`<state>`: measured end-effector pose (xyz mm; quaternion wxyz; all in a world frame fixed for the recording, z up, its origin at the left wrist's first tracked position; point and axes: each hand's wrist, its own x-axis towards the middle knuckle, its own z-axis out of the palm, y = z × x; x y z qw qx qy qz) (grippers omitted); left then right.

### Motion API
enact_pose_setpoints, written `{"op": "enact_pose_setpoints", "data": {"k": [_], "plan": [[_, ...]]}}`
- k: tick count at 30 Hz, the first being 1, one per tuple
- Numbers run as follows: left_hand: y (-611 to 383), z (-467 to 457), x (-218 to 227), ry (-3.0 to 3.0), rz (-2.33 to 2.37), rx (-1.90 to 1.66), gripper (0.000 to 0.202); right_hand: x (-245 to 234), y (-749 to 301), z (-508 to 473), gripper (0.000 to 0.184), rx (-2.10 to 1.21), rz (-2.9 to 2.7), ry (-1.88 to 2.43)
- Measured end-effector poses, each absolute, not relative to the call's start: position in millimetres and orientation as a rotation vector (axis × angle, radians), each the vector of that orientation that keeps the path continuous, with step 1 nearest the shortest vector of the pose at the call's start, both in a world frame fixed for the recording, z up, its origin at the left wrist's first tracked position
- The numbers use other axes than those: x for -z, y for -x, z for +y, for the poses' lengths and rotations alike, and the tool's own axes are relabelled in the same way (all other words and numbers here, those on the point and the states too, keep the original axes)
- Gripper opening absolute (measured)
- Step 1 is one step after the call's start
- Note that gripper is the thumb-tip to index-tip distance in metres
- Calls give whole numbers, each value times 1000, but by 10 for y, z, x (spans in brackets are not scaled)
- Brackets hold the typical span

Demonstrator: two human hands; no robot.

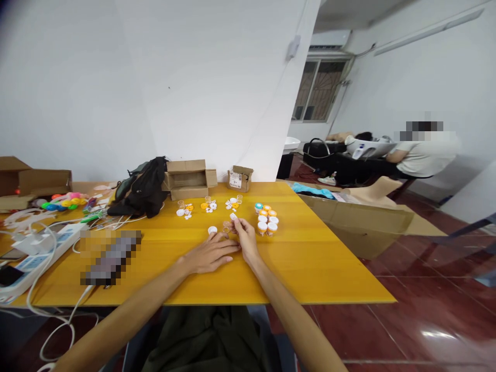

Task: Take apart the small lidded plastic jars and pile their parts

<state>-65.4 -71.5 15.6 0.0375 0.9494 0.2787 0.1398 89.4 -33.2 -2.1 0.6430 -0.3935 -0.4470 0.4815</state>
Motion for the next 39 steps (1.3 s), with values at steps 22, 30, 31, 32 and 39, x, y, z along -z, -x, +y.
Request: {"op": "enact_pose_setpoints", "data": {"k": [22,30,31,32,39], "plan": [[755,-540,-168,-2171,1235,-1276,19,22,-867,-396,25,-768,-1602,973],[747,-508,-201,-1988,1172,-1328,13,-52,-869,-443,28,-834,-1721,895],[749,-507,-205,-1972,1165,-1341,13,-63,-869,-450,30,-842,-1726,886],[750,-508,-208,-1960,1156,-1350,13,-71,-870,-457,31,-846,-1728,880],[734,-519,-204,-1908,1107,-1311,16,-47,-879,-446,42,-787,-1738,944]]}}
